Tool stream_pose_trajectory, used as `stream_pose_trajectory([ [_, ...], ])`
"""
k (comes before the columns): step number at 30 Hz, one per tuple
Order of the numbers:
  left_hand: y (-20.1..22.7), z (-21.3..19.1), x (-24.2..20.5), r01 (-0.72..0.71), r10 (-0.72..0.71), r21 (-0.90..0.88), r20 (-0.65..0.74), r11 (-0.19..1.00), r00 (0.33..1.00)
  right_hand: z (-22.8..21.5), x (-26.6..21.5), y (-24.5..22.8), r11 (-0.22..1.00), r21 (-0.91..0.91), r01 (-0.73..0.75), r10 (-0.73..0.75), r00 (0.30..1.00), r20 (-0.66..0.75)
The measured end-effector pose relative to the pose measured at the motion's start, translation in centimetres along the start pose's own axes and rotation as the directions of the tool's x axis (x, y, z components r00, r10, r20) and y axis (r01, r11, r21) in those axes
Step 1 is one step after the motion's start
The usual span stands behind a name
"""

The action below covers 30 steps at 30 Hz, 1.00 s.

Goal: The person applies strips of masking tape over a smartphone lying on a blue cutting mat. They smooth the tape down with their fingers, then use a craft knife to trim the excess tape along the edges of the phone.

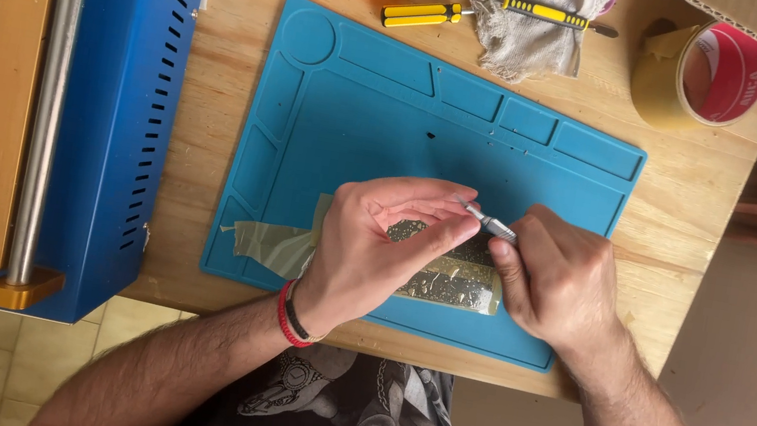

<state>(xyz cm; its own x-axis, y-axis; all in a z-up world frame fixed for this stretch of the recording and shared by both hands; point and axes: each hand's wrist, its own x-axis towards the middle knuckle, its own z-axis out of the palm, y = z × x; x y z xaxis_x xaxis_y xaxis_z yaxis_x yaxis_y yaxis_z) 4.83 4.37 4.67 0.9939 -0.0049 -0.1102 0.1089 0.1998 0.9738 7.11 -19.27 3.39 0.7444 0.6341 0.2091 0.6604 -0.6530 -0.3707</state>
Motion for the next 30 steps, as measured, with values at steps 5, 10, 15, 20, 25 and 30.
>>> stream_pose_trajectory([
  [5, 0.3, -0.2, 0.6, -0.02, 0.02, 0.011, -0.036, 1.0, 0.999, 0.3, -0.9, 0.8, 1.0, -0.012, 0.024, -0.024, 0.999, 0.029],
  [10, 1.4, -3.4, 1.2, 0.004, 0.016, 0.067, -0.307, 0.998, 0.952, -0.3, -1.6, 2.6, 1.0, 0.009, -0.009, 0.008, 0.999, 0.041],
  [15, 1.6, -5.9, -0.5, -0.012, 0.052, 0.244, -0.16, 0.97, 0.986, -1.4, -1.8, 4.9, 0.944, 0.237, -0.228, 0.215, 0.973, 0.077],
  [20, 1.6, -4.6, -1.8, -0.299, 0.128, 0.847, 0.27, 0.439, 0.954, -2.2, -1.8, 5.0, 0.917, 0.264, -0.3, 0.295, 0.954, 0.061],
  [25, 0.5, -3.1, -2.4, -0.385, 0.014, 0.909, 0.388, 0.16, 0.921, -2.9, -1.7, 5.0, 0.91, 0.278, -0.307, 0.307, 0.951, 0.046],
  [30, 1.6, -2.2, -0.9, -0.398, -0.06, 0.917, 0.397, -0.008, 0.916, -3.3, -2.0, 5.0, 0.885, 0.35, -0.307, 0.322, 0.947, 0.016],
])
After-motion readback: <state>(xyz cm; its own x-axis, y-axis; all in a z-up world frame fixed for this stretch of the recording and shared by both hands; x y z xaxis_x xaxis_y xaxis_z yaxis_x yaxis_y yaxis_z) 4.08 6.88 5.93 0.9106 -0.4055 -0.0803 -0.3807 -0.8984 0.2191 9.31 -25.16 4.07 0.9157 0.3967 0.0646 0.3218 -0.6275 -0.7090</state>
